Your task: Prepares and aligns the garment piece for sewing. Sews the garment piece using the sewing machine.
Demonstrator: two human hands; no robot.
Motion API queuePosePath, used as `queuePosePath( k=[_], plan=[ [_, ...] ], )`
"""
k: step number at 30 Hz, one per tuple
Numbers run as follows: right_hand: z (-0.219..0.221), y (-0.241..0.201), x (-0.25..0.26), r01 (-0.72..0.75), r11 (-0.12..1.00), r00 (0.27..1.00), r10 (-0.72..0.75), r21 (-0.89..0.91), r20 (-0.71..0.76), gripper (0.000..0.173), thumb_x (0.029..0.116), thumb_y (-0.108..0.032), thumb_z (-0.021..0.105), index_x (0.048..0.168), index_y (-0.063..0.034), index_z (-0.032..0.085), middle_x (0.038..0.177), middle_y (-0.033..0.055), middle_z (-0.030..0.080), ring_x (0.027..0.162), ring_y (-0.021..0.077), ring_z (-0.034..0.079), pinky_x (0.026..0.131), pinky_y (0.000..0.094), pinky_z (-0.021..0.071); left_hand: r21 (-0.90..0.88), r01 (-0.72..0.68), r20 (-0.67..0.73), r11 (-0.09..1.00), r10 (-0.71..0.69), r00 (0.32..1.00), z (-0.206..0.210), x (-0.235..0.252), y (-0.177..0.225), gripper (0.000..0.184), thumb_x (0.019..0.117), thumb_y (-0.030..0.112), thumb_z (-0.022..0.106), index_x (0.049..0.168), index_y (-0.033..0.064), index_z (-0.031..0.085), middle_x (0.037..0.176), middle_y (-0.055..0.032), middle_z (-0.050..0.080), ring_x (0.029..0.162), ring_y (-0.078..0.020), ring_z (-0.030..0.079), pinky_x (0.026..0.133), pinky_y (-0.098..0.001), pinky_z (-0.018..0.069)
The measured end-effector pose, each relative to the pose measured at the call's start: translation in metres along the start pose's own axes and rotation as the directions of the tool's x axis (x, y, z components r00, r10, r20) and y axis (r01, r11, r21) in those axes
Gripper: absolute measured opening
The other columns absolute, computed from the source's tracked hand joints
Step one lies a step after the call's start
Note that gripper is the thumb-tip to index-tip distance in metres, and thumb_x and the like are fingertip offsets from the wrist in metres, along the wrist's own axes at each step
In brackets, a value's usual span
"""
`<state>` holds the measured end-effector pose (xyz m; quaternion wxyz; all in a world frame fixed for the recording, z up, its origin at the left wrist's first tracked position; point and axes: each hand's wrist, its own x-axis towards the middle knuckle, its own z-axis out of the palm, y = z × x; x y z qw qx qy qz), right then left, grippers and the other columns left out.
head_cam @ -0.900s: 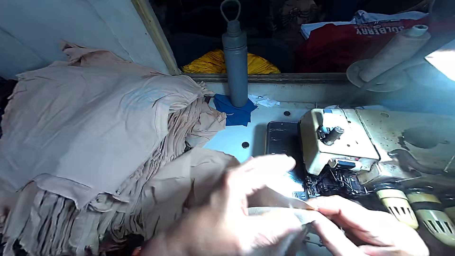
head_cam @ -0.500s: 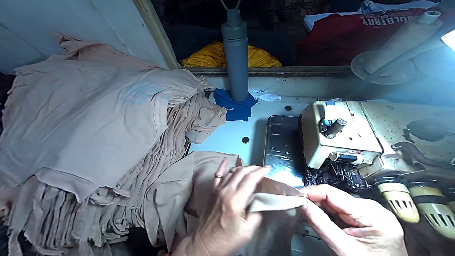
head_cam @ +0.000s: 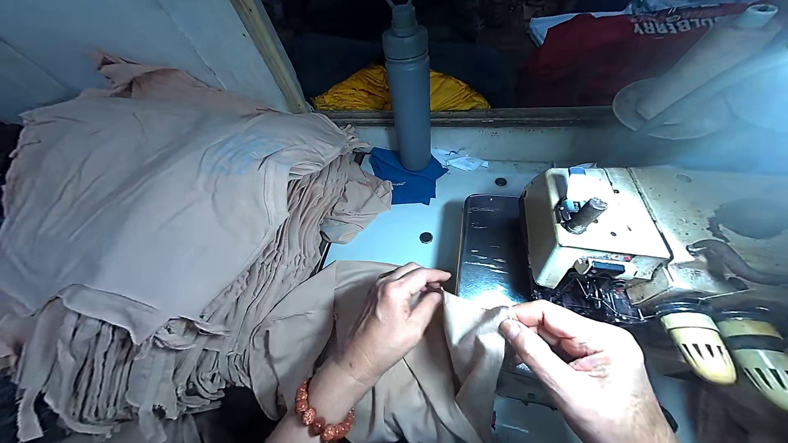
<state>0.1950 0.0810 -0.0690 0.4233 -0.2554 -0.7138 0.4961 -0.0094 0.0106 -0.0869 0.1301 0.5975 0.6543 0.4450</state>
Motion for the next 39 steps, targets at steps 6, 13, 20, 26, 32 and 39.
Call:
queuePosePath(
  k=[6, 13, 20, 26, 32, 39],
  plan=[
    [-0.001, 0.006, 0.002, 0.022, 1.0, 1.0, -0.022, -0.014, 0.002, 0.01, 0.0924, -0.011, 0.064, 0.088, -0.0087, 0.073, 0.07, -0.0082, 0.068, 0.061, -0.0039, 0.063, 0.055, 0.0126, 0.0539, -0.071, -0.045, -0.313, 0.996, 0.02, 0.949, -0.013, -0.049, -0.021, 0.012, 0.0921, 0.01, 0.061, 0.092, 0.0076, 0.074, 0.088, 0.0028, 0.073, 0.077, -0.0022, 0.069, 0.07, -0.0182, 0.0594],
    [-0.001, 0.005, 0.002, 0.017, 1.0, 1.0, -0.017, -0.01, 0.005, 0.01, 0.0931, -0.01, 0.064, 0.089, -0.0085, 0.073, 0.07, -0.0071, 0.069, 0.062, -0.0006, 0.065, 0.056, 0.0156, 0.0566, 0.54, -0.116, 0.06, 0.833, 0.099, 0.993, 0.011, -0.049, -0.019, 0.021, 0.0816, 0.025, 0.073, 0.098, 0.0124, 0.076, 0.094, -0.0052, 0.071, 0.086, -0.0231, 0.07, 0.073, -0.0413, 0.0583],
    [0.0, 0.005, 0.003, 0.01, 1.0, 1.0, -0.011, -0.009, -0.02, 0.01, 0.0921, -0.008, 0.063, 0.088, -0.0075, 0.072, 0.069, -0.007, 0.069, 0.06, -0.0015, 0.064, 0.055, 0.0148, 0.0553, 0.555, -0.055, -0.033, 0.83, 0.088, 0.996, -0.013, -0.038, -0.022, 0.025, 0.0931, 0.031, 0.062, 0.076, 0.0191, 0.077, 0.095, 0.002, 0.072, 0.088, -0.0179, 0.067, 0.077, -0.0417, 0.0533],
    [0.004, 0.003, 0.005, 0.025, 1.0, 0.999, -0.024, 0.009, -0.039, 0.009, 0.0918, -0.008, 0.064, 0.088, -0.0071, 0.072, 0.071, -0.0071, 0.069, 0.062, -0.0023, 0.064, 0.056, 0.0145, 0.0556, 0.047, 0.177, -0.078, 0.983, -0.173, 0.982, -0.037, -0.011, 0.022, 0.022, 0.0914, 0.018, 0.062, 0.07, 0.0165, 0.065, 0.057, 0.0117, 0.057, 0.05, 0.0056, 0.052, 0.046, -0.0118, 0.0417],
    [0.008, -0.001, 0.008, 0.07, 0.998, 0.997, -0.071, -0.003, -0.034, 0.01, 0.0931, -0.007, 0.063, 0.088, -0.0053, 0.072, 0.073, -0.0051, 0.07, 0.064, -0.0016, 0.066, 0.057, 0.014, 0.0564, -0.423, 0.217, 0.047, 0.88, -0.218, 0.975, -0.037, -0.006, 0.026, 0.015, 0.0989, 0.007, 0.059, 0.091, 0.009, 0.071, 0.078, 0.0006, 0.072, 0.067, -0.004, 0.068, 0.065, -0.0168, 0.0571],
    [0.0, 0.006, 0.004, 0.019, 0.998, 1.0, -0.018, 0.052, -0.01, 0.01, 0.0928, -0.006, 0.064, 0.089, -0.0073, 0.072, 0.072, -0.0069, 0.07, 0.064, -0.0016, 0.065, 0.058, 0.0148, 0.0564, 0.431, -0.023, 0.067, 0.902, -0.007, 0.998, -0.024, -0.049, -0.036, 0.024, 0.0868, 0.034, 0.071, 0.1, 0.0156, 0.077, 0.095, 0.0011, 0.073, 0.087, -0.0147, 0.07, 0.078, -0.0377, 0.0592]
  ],
)
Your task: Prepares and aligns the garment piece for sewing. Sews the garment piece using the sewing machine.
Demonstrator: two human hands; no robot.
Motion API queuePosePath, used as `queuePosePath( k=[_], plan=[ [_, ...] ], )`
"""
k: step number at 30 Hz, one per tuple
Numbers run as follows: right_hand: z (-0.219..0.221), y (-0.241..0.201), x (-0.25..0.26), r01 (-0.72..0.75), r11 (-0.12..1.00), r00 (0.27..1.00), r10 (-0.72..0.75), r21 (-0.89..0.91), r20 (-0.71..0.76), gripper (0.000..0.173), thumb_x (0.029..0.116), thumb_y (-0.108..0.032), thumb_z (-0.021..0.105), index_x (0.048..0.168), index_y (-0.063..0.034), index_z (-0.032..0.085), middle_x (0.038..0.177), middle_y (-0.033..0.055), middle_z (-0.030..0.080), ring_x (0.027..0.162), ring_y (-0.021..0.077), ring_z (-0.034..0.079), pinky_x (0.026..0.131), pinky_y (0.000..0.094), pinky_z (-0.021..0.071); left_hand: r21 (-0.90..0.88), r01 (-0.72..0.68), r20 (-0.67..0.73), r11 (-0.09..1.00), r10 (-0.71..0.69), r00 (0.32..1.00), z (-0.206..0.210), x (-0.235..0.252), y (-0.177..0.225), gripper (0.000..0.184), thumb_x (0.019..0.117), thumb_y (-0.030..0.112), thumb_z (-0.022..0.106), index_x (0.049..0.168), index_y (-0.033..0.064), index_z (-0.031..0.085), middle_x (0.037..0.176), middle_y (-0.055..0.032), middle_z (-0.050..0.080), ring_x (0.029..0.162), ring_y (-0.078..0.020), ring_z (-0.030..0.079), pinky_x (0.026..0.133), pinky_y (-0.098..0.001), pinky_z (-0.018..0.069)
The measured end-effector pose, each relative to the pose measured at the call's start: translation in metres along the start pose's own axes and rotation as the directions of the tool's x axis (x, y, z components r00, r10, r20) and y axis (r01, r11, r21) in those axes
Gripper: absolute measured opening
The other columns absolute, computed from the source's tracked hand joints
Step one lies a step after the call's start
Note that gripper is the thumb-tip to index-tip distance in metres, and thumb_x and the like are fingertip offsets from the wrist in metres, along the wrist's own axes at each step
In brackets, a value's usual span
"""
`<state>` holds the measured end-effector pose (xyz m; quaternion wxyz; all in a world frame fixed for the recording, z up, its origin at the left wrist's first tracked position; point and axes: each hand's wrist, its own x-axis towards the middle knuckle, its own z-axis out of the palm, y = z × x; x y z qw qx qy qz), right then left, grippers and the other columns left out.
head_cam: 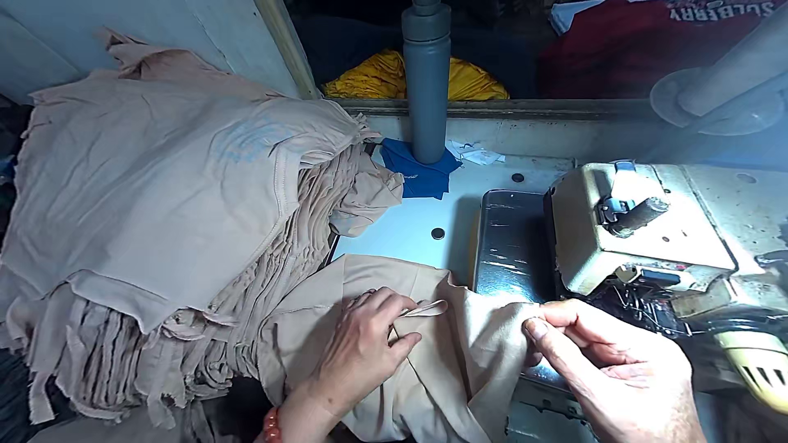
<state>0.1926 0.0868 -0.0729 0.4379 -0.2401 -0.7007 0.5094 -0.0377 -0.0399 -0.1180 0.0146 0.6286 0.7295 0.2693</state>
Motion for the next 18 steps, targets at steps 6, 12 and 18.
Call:
queuePosePath(
  k=[6, 12, 18],
  plan=[
    [0.001, 0.0, 0.0, -0.001, 1.0, 1.0, 0.001, -0.019, -0.008, 0.009, 0.0924, -0.007, 0.064, 0.088, -0.0068, 0.072, 0.071, -0.0068, 0.069, 0.063, -0.002, 0.064, 0.057, 0.0143, 0.055, 0.114, 0.005, -0.129, 0.994, 0.01, 0.992, 0.008, 0.006, 0.005, 0.019, 0.0881, 0.025, 0.06, 0.076, 0.0175, 0.073, 0.079, 0.0053, 0.068, 0.076, -0.0108, 0.066, 0.072, -0.0349, 0.0521],
    [0.004, 0.002, 0.001, 0.021, 0.999, 0.999, -0.022, -0.037, -0.025, 0.009, 0.0919, -0.008, 0.064, 0.087, -0.0064, 0.072, 0.07, -0.0066, 0.069, 0.063, -0.0026, 0.064, 0.057, 0.0135, 0.0549, -0.347, 0.119, -0.039, 0.93, -0.142, 0.989, -0.017, 0.02, 0.034, 0.009, 0.0867, 0.025, 0.068, 0.084, 0.0171, 0.071, 0.069, 0.0119, 0.063, 0.059, 0.0059, 0.056, 0.054, -0.0112, 0.0457],
    [0.001, 0.004, 0.002, 0.024, 0.999, 1.0, -0.025, -0.02, -0.011, 0.009, 0.0926, -0.008, 0.064, 0.088, -0.0074, 0.072, 0.07, -0.007, 0.069, 0.062, -0.0026, 0.064, 0.056, 0.0136, 0.0543, 0.346, -0.102, -0.019, 0.933, 0.116, 0.993, 0.028, 0.01, 0.004, 0.017, 0.0894, 0.022, 0.065, 0.082, 0.0112, 0.076, 0.074, -0.0065, 0.065, 0.068, -0.0252, 0.068, 0.055, -0.0401, 0.0559]
  ],
)
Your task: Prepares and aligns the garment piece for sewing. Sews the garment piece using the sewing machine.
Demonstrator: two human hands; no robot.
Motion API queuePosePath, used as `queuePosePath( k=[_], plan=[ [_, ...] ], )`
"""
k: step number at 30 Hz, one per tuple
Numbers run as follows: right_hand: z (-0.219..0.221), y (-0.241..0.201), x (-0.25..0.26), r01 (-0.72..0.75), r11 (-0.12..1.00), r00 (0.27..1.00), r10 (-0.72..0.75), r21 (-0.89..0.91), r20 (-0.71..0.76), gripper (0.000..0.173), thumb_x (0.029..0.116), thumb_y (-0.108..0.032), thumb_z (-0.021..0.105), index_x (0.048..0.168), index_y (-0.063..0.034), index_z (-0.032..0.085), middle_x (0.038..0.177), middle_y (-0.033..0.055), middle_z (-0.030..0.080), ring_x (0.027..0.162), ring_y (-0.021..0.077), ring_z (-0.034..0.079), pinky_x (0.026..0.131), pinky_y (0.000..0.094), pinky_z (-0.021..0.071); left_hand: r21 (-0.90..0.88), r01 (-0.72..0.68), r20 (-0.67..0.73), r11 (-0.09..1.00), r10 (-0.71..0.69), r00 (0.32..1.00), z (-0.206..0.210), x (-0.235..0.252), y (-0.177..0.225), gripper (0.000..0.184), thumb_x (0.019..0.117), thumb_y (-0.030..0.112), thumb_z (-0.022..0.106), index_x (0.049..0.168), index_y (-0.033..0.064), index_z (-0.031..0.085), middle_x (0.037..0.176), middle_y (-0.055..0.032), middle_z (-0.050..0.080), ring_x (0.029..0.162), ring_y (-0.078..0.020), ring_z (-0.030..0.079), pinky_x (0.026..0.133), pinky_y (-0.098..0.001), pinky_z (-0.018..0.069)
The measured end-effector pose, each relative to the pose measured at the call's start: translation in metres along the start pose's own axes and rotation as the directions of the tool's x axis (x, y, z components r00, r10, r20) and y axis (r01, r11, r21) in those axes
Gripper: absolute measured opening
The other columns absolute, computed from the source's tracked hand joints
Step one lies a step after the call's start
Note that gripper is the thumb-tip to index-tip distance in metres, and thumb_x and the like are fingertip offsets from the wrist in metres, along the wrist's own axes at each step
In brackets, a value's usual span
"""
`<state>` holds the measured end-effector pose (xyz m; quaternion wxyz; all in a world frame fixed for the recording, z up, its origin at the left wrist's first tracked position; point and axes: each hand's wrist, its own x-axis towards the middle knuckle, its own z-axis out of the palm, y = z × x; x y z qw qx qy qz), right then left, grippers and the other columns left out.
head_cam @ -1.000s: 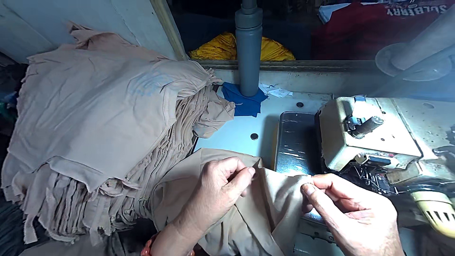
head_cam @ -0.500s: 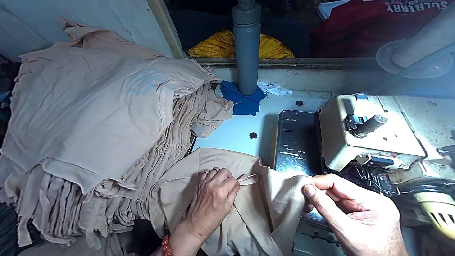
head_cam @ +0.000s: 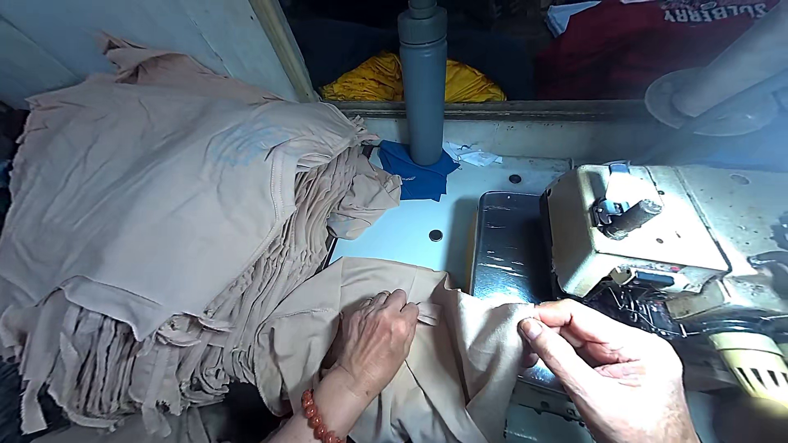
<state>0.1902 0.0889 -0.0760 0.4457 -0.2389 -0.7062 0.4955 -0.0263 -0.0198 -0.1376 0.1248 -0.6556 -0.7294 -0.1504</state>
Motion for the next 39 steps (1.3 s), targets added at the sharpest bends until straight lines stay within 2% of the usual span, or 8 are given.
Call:
queuePosePath(
  k=[4, 7, 10, 14, 20, 25, 35, 39],
  plan=[
    [-0.001, 0.001, 0.001, -0.013, 1.0, 1.0, 0.013, -0.002, 0.002, 0.01, 0.0925, -0.008, 0.064, 0.087, -0.0081, 0.072, 0.069, -0.0067, 0.069, 0.061, -0.0019, 0.064, 0.055, 0.014, 0.0542, -0.111, 0.078, -0.028, 0.991, -0.081, 0.996, -0.011, 0.006, -0.006, 0.026, 0.0907, 0.031, 0.061, 0.074, 0.0155, 0.074, 0.075, 0.0011, 0.065, 0.074, -0.0184, 0.067, 0.066, -0.0399, 0.054],
    [0.0, -0.001, 0.002, -0.016, 1.0, 1.0, 0.016, 0.006, 0.004, 0.01, 0.0922, -0.007, 0.064, 0.087, -0.0068, 0.072, 0.07, -0.0067, 0.069, 0.062, -0.0023, 0.063, 0.055, 0.0142, 0.0545, -0.307, 0.183, -0.024, 0.934, -0.2, 0.98, -0.037, 0.02, -0.002, 0.021, 0.0851, 0.029, 0.061, 0.067, 0.0191, 0.065, 0.06, 0.0099, 0.052, 0.055, -0.0022, 0.051, 0.052, -0.0223, 0.0426],
    [0.004, -0.003, 0.002, -0.011, 1.0, 1.0, 0.011, -0.014, -0.006, 0.009, 0.0919, -0.008, 0.064, 0.087, -0.0063, 0.072, 0.071, -0.0068, 0.07, 0.063, -0.0031, 0.064, 0.057, 0.0134, 0.0551, -0.766, 0.362, 0.227, 0.531, -0.304, 0.925, -0.074, 0.037, 0.015, 0.019, 0.0918, 0.017, 0.063, 0.073, 0.0168, 0.065, 0.053, 0.011, 0.05, 0.045, 0.005, 0.044, 0.043, -0.0123, 0.035],
    [0.016, -0.007, 0.003, 0.027, 0.999, 0.999, -0.025, -0.041, 0.034, 0.012, 0.0924, -0.007, 0.063, 0.087, -0.0026, 0.072, 0.072, -0.0041, 0.07, 0.064, -0.0041, 0.064, 0.058, 0.0122, 0.0548, -0.914, 0.406, 0.399, -0.009, -0.198, 0.895, -0.089, 0.047, 0.04, 0.016, 0.1006, 0.009, 0.059, 0.09, 0.0075, 0.07, 0.064, 0.0031, 0.063, 0.05, -0.0004, 0.058, 0.048, -0.0148, 0.0508],
    [0.019, -0.004, 0.003, 0.007, 0.998, 0.998, -0.011, 0.055, 0.063, 0.011, 0.0937, -0.006, 0.063, 0.09, -0.0018, 0.073, 0.076, -0.0033, 0.072, 0.066, -0.0035, 0.065, 0.059, 0.0127, 0.0552, -0.974, 0.109, 0.089, 0.2, -0.105, 0.991, -0.071, 0.037, 0.044, 0.024, 0.0944, -0.005, 0.056, 0.111, -0.0026, 0.074, 0.092, -0.0029, 0.075, 0.079, -0.003, 0.069, 0.073, -0.0182, 0.0592],
    [0.013, -0.003, 0.003, -0.058, 0.986, 0.995, 0.045, 0.153, 0.087, 0.009, 0.0956, -0.007, 0.065, 0.091, -0.0052, 0.073, 0.075, -0.0061, 0.071, 0.067, -0.0035, 0.064, 0.061, 0.013, 0.0546, -0.83, -0.189, -0.22, 0.524, 0.002, 0.975, -0.062, 0.038, 0.044, 0.019, 0.0912, -0.002, 0.064, 0.104, 0.0012, 0.077, 0.101, -0.0055, 0.073, 0.094, -0.0065, 0.069, 0.085, -0.0187, 0.0586],
    [0.006, 0.0, 0.005, -0.208, 0.901, 0.973, 0.152, 0.38, 0.172, 0.01, 0.0958, -0.007, 0.065, 0.094, -0.0085, 0.075, 0.074, -0.004, 0.071, 0.064, 0.0011, 0.066, 0.061, 0.0173, 0.0573, -0.966, -0.14, -0.159, 0.216, -0.074, 0.984, -0.049, 0.046, 0.046, 0.009, 0.0904, -0.002, 0.071, 0.097, -0.0022, 0.077, 0.102, -0.0092, 0.074, 0.097, -0.0112, 0.072, 0.086, -0.0224, 0.0604],
    [0.007, 0.0, 0.004, -0.187, 0.92, 0.979, 0.144, 0.344, 0.148, 0.01, 0.0961, -0.007, 0.065, 0.094, -0.0083, 0.074, 0.073, -0.0057, 0.07, 0.064, -0.0006, 0.065, 0.06, 0.016, 0.0561, -0.952, -0.132, -0.158, 0.277, -0.074, 0.985, -0.056, 0.046, 0.046, 0.005, 0.0909, 0.006, 0.073, 0.091, 0.0006, 0.074, 0.102, -0.0053, 0.069, 0.08, -0.0003, 0.063, 0.069, -0.0121, 0.0551]
  ],
)
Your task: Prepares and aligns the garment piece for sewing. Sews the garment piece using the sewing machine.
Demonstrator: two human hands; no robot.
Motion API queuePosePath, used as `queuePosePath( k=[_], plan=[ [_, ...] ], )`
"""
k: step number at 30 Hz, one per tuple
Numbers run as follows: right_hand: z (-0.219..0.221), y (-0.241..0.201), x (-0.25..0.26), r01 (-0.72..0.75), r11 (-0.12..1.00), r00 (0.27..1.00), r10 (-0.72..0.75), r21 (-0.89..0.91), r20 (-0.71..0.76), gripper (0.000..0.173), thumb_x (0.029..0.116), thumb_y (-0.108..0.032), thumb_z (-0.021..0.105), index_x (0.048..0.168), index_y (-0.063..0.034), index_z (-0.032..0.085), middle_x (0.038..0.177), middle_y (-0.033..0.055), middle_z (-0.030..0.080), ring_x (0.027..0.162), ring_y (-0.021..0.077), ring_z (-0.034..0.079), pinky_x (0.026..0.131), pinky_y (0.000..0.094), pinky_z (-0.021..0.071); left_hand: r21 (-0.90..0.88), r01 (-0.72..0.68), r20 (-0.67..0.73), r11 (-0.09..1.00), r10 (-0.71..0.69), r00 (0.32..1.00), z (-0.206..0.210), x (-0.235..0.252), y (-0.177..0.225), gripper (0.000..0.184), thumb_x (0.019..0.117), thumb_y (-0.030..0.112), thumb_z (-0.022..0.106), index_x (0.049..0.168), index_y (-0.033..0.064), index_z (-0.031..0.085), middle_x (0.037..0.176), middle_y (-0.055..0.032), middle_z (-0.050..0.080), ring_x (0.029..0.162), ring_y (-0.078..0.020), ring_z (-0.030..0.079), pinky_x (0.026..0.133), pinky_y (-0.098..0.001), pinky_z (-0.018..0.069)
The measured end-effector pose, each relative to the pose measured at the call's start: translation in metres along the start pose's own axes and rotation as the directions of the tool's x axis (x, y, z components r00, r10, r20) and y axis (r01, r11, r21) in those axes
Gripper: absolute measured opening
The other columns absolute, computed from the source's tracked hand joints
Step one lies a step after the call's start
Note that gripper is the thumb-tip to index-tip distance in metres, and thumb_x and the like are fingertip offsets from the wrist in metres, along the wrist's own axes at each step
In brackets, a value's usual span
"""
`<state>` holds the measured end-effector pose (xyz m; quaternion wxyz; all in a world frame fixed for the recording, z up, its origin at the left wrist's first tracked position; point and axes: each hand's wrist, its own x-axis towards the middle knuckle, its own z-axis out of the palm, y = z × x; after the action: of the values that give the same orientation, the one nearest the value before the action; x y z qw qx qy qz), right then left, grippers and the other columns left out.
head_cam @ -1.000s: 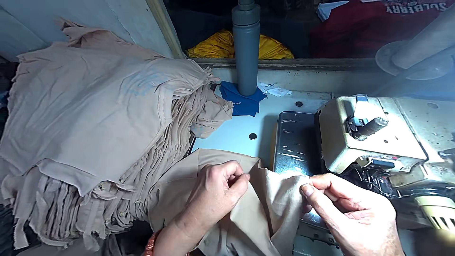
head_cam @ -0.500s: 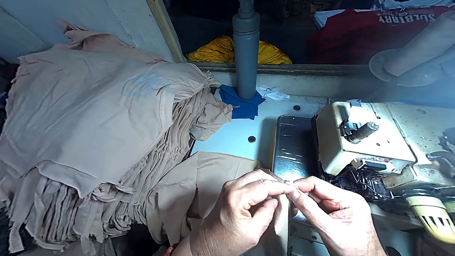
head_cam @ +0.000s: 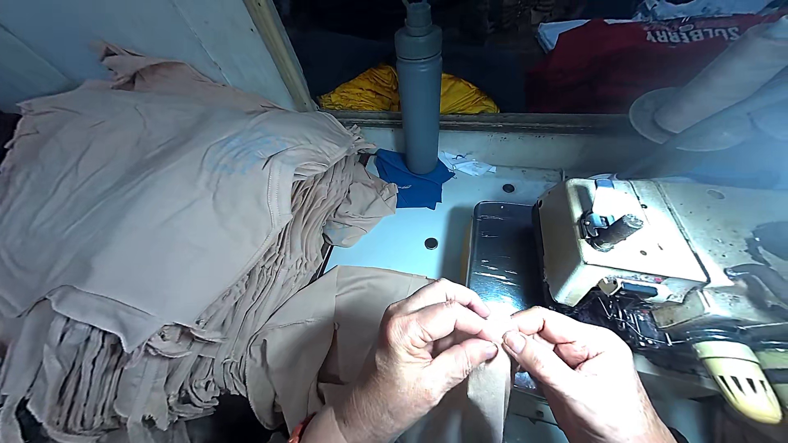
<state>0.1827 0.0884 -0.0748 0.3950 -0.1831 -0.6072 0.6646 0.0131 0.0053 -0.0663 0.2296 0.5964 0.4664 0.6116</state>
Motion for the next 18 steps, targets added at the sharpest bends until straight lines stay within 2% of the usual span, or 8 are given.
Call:
queuePosePath(
  k=[3, 5, 7, 9, 11, 13, 16, 18],
  plan=[
    [0.001, 0.0, -0.001, 0.024, 0.999, 1.0, -0.024, -0.047, -0.007, 0.01, 0.0958, -0.007, 0.064, 0.092, -0.008, 0.073, 0.073, -0.0076, 0.069, 0.064, -0.0026, 0.063, 0.059, 0.0146, 0.0543, 0.123, 0.033, -0.018, 0.992, -0.031, 0.999, -0.003, -0.001, 0.014, 0.003, 0.0884, 0.007, 0.07, 0.088, 0.0034, 0.07, 0.091, -0.0013, 0.071, 0.066, 0.0059, 0.056, 0.056, -0.0083, 0.0464],
    [0.002, 0.0, -0.002, 0.036, 0.993, 0.999, -0.038, -0.111, -0.011, 0.01, 0.0954, -0.008, 0.063, 0.091, -0.0086, 0.072, 0.073, -0.0096, 0.067, 0.064, -0.0047, 0.06, 0.059, 0.0126, 0.0514, 0.274, 0.032, -0.048, 0.961, -0.02, 0.999, -0.005, -0.001, 0.022, 0.004, 0.0872, 0.01, 0.069, 0.085, 0.006, 0.069, 0.086, 0.0009, 0.072, 0.064, 0.0067, 0.056, 0.055, -0.0074, 0.0456],
    [0.004, -0.001, -0.002, 0.041, 0.989, 0.999, -0.046, -0.14, -0.027, 0.01, 0.0943, -0.006, 0.063, 0.09, -0.0088, 0.071, 0.072, -0.0102, 0.067, 0.064, -0.0053, 0.06, 0.058, 0.0123, 0.0509, 0.364, 0.028, -0.049, 0.931, -0.011, 0.999, -0.008, 0.0, 0.027, 0.006, 0.0879, 0.011, 0.069, 0.084, 0.0069, 0.07, 0.085, 0.0016, 0.072, 0.065, 0.0065, 0.057, 0.056, -0.0072, 0.0459],
    [0.006, 0.0, -0.003, 0.05, 0.988, 0.998, -0.055, -0.149, -0.025, 0.01, 0.0944, -0.006, 0.063, 0.091, -0.0081, 0.071, 0.073, -0.0101, 0.067, 0.064, -0.0053, 0.061, 0.058, 0.0123, 0.0512, 0.358, 0.066, -0.033, 0.931, -0.058, 0.998, -0.009, -0.001, 0.029, 0.006, 0.0902, 0.01, 0.068, 0.088, 0.0062, 0.071, 0.08, 0.0025, 0.07, 0.066, 0.0056, 0.06, 0.059, -0.008, 0.0488],
    [0.005, 0.0, -0.003, 0.057, 0.986, 0.998, -0.061, -0.154, -0.021, 0.009, 0.0945, -0.006, 0.063, 0.091, -0.0078, 0.071, 0.074, -0.0098, 0.068, 0.065, -0.0053, 0.061, 0.059, 0.0124, 0.0516, 0.34, 0.082, 0.01, 0.937, -0.091, 0.996, -0.011, -0.002, 0.027, 0.01, 0.0921, 0.008, 0.066, 0.096, 0.0055, 0.075, 0.084, 0.0025, 0.071, 0.07, 0.0036, 0.062, 0.063, -0.0099, 0.0525],
    [0.005, 0.0, -0.002, 0.058, 0.986, 0.998, -0.063, -0.154, -0.026, 0.01, 0.0937, -0.006, 0.063, 0.089, -0.0079, 0.071, 0.073, -0.0099, 0.067, 0.064, -0.0057, 0.06, 0.058, 0.0118, 0.0503, 0.369, 0.055, 0.035, 0.928, -0.073, 0.997, -0.014, -0.003, 0.024, 0.018, 0.0884, 0.005, 0.063, 0.099, 0.006, 0.077, 0.087, 0.0027, 0.071, 0.076, 0.0028, 0.064, 0.068, -0.0105, 0.0544],
    [0.004, 0.002, -0.003, 0.066, 0.987, 0.997, -0.071, -0.147, -0.029, 0.009, 0.0937, -0.007, 0.063, 0.09, -0.0076, 0.072, 0.073, -0.0093, 0.067, 0.065, -0.006, 0.06, 0.058, 0.0112, 0.0499, 0.406, 0.034, 0.016, 0.913, -0.044, 0.999, -0.013, -0.003, 0.023, 0.016, 0.0864, 0.006, 0.064, 0.093, 0.0072, 0.079, 0.087, 0.0032, 0.073, 0.08, 0.003, 0.066, 0.071, -0.0101, 0.0555],
    [0.004, 0.002, -0.003, 0.07, 0.987, 0.997, -0.074, -0.147, -0.022, 0.009, 0.0941, -0.007, 0.063, 0.091, -0.0075, 0.071, 0.073, -0.0093, 0.067, 0.065, -0.0062, 0.059, 0.058, 0.0111, 0.0497, 0.396, 0.036, -0.017, 0.917, -0.031, 0.999, -0.01, -0.002, 0.021, 0.009, 0.087, 0.009, 0.07, 0.088, 0.0074, 0.079, 0.083, 0.0036, 0.072, 0.076, 0.0035, 0.066, 0.068, -0.0095, 0.0546]
  ],
)
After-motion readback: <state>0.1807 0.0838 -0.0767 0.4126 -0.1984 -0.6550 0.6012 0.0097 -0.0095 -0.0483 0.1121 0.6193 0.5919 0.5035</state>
